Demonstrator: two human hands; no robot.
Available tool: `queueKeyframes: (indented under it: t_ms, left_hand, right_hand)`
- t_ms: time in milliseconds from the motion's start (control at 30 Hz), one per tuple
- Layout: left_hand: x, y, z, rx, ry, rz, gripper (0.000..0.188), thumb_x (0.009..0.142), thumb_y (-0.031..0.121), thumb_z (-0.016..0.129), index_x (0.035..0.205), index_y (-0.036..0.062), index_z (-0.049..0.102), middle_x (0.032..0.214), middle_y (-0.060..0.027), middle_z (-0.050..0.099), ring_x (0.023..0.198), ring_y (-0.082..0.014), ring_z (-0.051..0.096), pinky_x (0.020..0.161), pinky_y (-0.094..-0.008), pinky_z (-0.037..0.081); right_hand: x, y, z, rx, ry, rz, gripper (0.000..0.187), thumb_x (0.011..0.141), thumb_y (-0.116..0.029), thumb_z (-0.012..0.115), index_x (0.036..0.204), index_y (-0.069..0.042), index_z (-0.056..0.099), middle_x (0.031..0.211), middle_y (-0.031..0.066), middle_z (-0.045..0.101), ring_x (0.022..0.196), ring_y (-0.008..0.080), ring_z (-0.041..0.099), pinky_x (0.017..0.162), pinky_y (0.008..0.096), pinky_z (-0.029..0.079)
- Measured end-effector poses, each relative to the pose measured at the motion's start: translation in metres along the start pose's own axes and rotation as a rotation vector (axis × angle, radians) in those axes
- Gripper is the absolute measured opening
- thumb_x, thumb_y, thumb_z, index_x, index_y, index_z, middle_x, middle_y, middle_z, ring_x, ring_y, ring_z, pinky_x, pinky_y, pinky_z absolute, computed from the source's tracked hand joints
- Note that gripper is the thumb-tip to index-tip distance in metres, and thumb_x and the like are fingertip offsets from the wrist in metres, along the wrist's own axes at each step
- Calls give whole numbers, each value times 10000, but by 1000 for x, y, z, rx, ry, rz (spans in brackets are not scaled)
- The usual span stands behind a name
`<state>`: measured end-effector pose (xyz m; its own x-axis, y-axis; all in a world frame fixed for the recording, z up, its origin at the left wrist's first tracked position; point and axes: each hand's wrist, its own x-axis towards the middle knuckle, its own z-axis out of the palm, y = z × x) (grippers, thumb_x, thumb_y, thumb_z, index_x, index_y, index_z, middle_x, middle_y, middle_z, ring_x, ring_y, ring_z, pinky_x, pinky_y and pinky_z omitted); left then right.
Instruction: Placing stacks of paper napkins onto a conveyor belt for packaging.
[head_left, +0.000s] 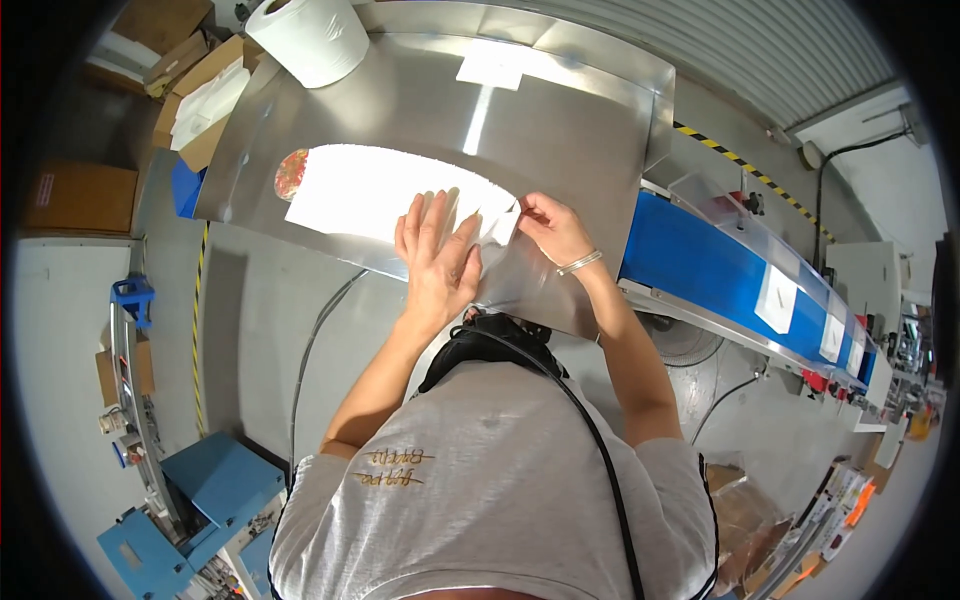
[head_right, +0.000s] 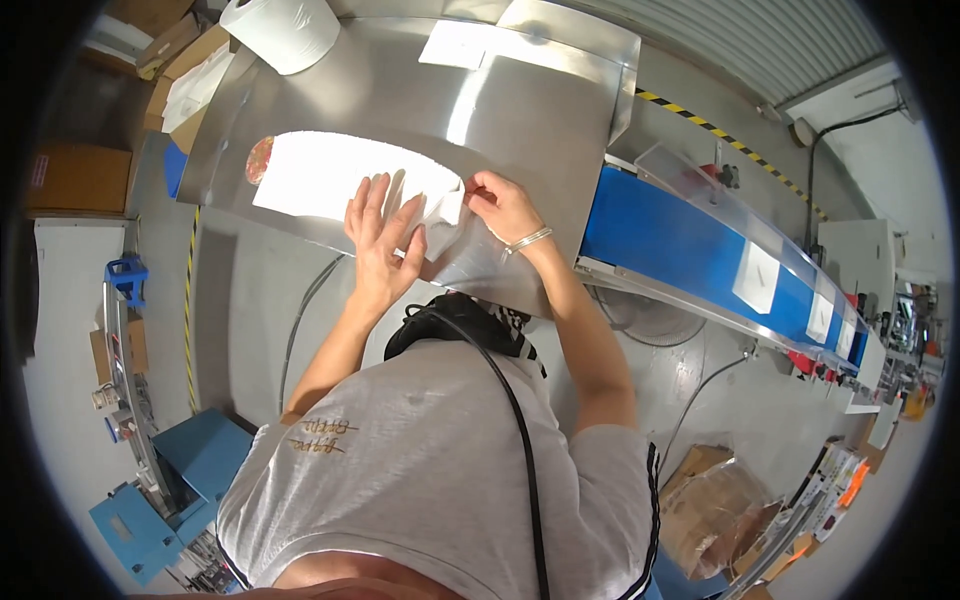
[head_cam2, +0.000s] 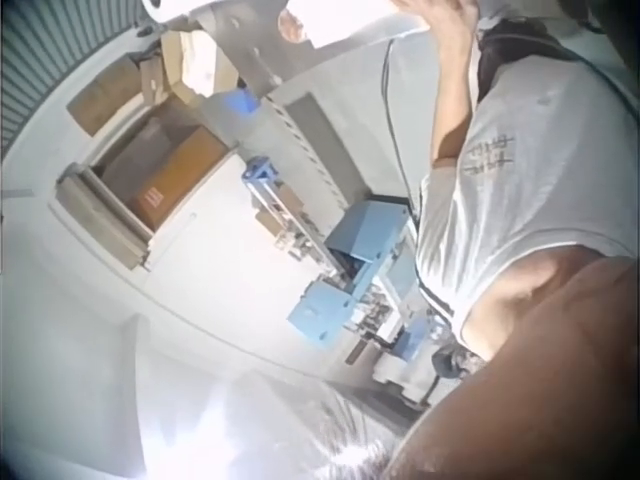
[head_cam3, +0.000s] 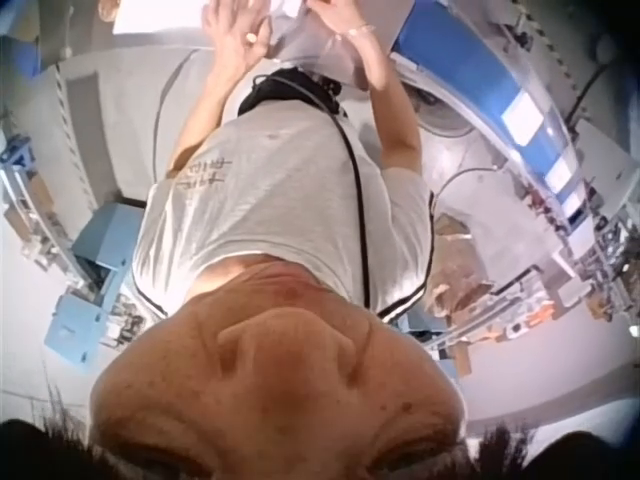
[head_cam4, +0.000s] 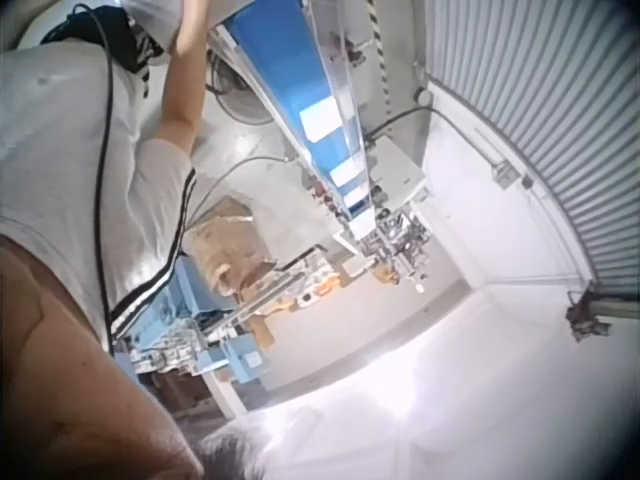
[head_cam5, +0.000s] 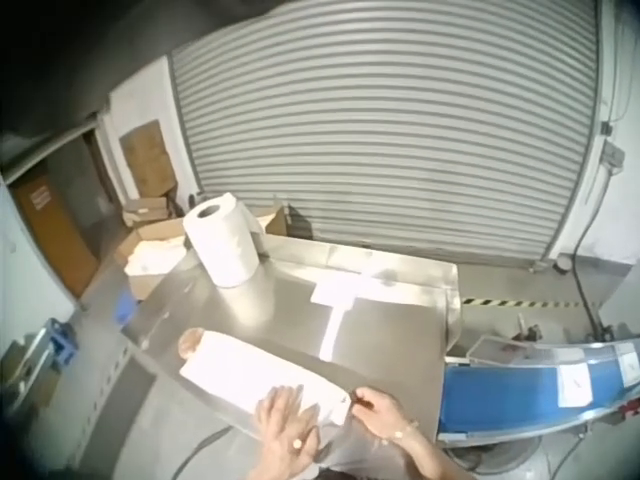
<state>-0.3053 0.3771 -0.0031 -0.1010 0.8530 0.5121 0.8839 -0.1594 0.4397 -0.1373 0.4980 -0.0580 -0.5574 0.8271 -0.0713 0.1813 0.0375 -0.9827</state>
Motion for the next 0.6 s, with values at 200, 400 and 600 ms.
queueKeyframes:
  t_ms: [200,400,600]
  left_hand:
    - [3,2,-2,-9,-18,-13,394,697,140,678,1088,96,665,1396,-181,377,1326,-404,266,1055,-561,160]
    - [4,-1,-2,-13,1,-12,375,702,114,645,1076,109,669,1399,-180,372,1328,-406,258,1054,-564,149]
    - [-3,-3,-2,7,-26,5,378,689,75,619,1056,140,682,1400,-173,378,1332,-414,252,1056,-569,139]
  right_hand:
    - [1,-5,3,-217,111,-27,124,849,-65,602,956,-7,580,832,40,645,732,92,597,665,249,491]
    - [6,-5,7,-189,104,-138,177,811,-36,640,974,-13,577,876,49,633,740,117,605,673,262,500]
    - [1,-18,-3,-20,-92,-77,362,790,-17,670,1126,-43,539,1092,25,573,964,129,559,785,280,495]
